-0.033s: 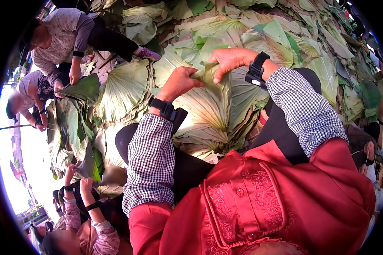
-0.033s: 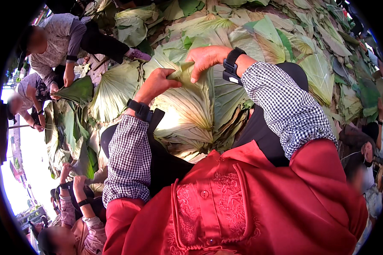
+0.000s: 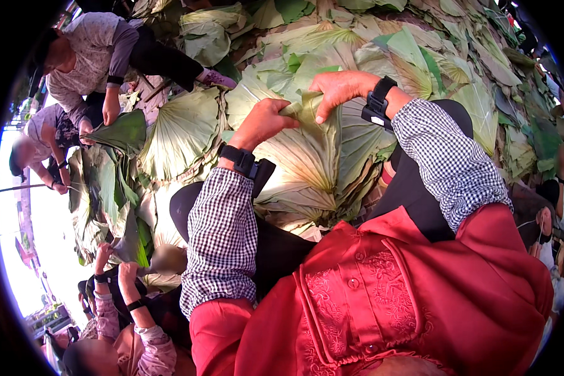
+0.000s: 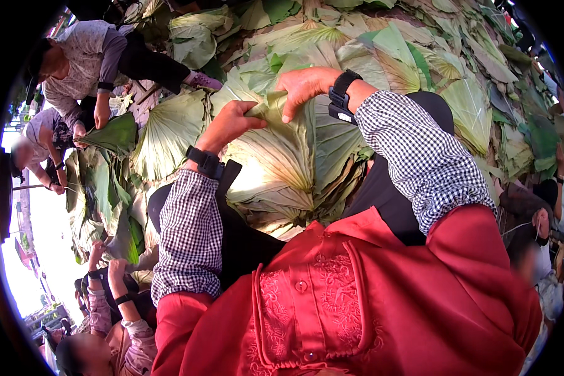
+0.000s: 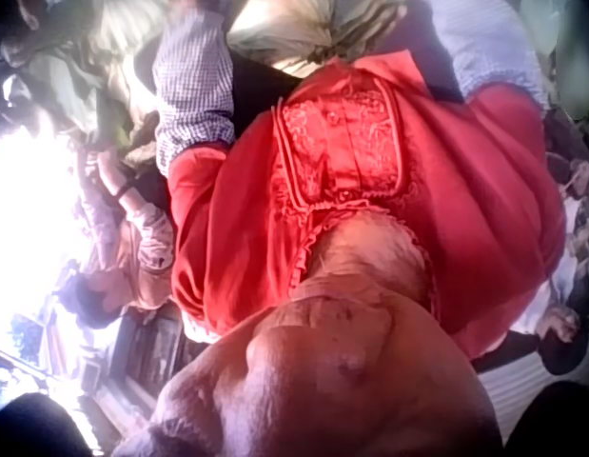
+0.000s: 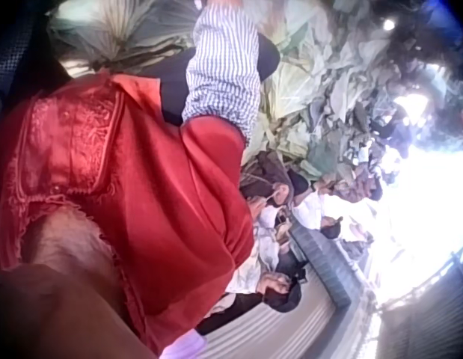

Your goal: The person picks up large leaves from a pile on the ground, folds and aligns them by hand, and places them onto a stack.

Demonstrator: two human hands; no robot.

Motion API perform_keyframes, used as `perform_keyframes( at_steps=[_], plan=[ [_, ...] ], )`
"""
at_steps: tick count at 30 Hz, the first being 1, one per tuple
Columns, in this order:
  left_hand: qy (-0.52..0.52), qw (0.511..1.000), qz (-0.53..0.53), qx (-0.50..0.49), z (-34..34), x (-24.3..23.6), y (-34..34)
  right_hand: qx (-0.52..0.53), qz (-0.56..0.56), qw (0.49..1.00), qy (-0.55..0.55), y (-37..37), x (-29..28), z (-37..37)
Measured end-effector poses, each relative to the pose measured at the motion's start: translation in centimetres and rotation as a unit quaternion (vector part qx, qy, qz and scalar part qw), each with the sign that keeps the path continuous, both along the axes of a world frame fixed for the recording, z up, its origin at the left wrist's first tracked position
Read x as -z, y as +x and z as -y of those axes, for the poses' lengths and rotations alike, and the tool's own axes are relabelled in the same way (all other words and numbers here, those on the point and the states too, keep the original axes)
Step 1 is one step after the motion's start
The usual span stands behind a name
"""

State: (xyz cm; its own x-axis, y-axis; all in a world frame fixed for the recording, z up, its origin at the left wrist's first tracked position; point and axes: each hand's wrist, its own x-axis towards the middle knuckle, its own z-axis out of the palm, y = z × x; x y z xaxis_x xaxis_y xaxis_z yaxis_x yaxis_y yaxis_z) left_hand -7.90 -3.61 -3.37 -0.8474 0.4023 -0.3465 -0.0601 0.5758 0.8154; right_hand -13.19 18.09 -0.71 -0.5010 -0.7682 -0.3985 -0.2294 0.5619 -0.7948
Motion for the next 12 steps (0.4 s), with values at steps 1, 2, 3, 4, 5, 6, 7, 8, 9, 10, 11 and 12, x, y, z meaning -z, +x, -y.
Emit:
perform_keyframes(
  at_steps=[1, 2, 3, 4, 5, 6, 7, 8, 9, 10, 11, 12],
  plan=[
    [0.004, 1.000, 0.000, 0.005, 0.1, 0.0, 0.0, 0.001, 0.000, 1.000, 0.000, 0.0, 0.0, -0.1],
    [0.004, 1.000, 0.000, 0.005, 0.2, 0.0, 0.0, 0.004, 0.008, 1.000, 0.024, -0.2, 0.0, -0.2],
    [0.030, 0.999, 0.020, 0.020, 0.3, -0.2, 0.0, 0.006, 0.016, 0.999, 0.048, -0.2, 0.0, -0.3],
    [0.056, 0.997, 0.040, 0.034, 0.3, -0.5, 0.0, 0.007, 0.016, 0.999, 0.048, -0.1, 0.0, -0.3],
    [0.055, 0.997, 0.040, 0.035, 0.4, -0.8, 0.1, 0.016, 0.045, 0.998, 0.042, -0.1, 0.1, -0.4],
    [0.074, 0.996, 0.055, 0.020, 0.5, -1.3, 0.2, 0.025, 0.073, 0.996, 0.037, -0.1, 0.0, -0.5],
    [0.092, 0.993, 0.071, 0.005, 0.5, -1.6, 0.3, 0.025, 0.073, 0.996, 0.037, -0.1, 0.0, -0.5],
    [0.092, 0.993, 0.071, 0.005, 0.5, -1.6, 0.3, 0.029, 0.069, 0.996, 0.039, -0.1, 0.0, -0.6],
    [0.096, 0.993, 0.069, 0.003, 0.5, -1.7, 0.3, 0.032, 0.066, 0.996, 0.040, -0.1, -0.1, -0.5],
    [0.100, 0.993, 0.067, 0.001, 0.6, -1.7, 0.3, 0.032, 0.066, 0.997, 0.039, -0.1, -0.1, -0.5],
    [0.101, 0.993, 0.069, -0.001, 0.7, -1.7, 0.3, 0.033, 0.066, 0.997, 0.037, -0.2, -0.1, -0.5],
    [0.102, 0.992, 0.070, -0.003, 0.7, -1.8, 0.2, 0.034, 0.065, 0.997, 0.034, -0.3, -0.2, -0.6]
  ],
)
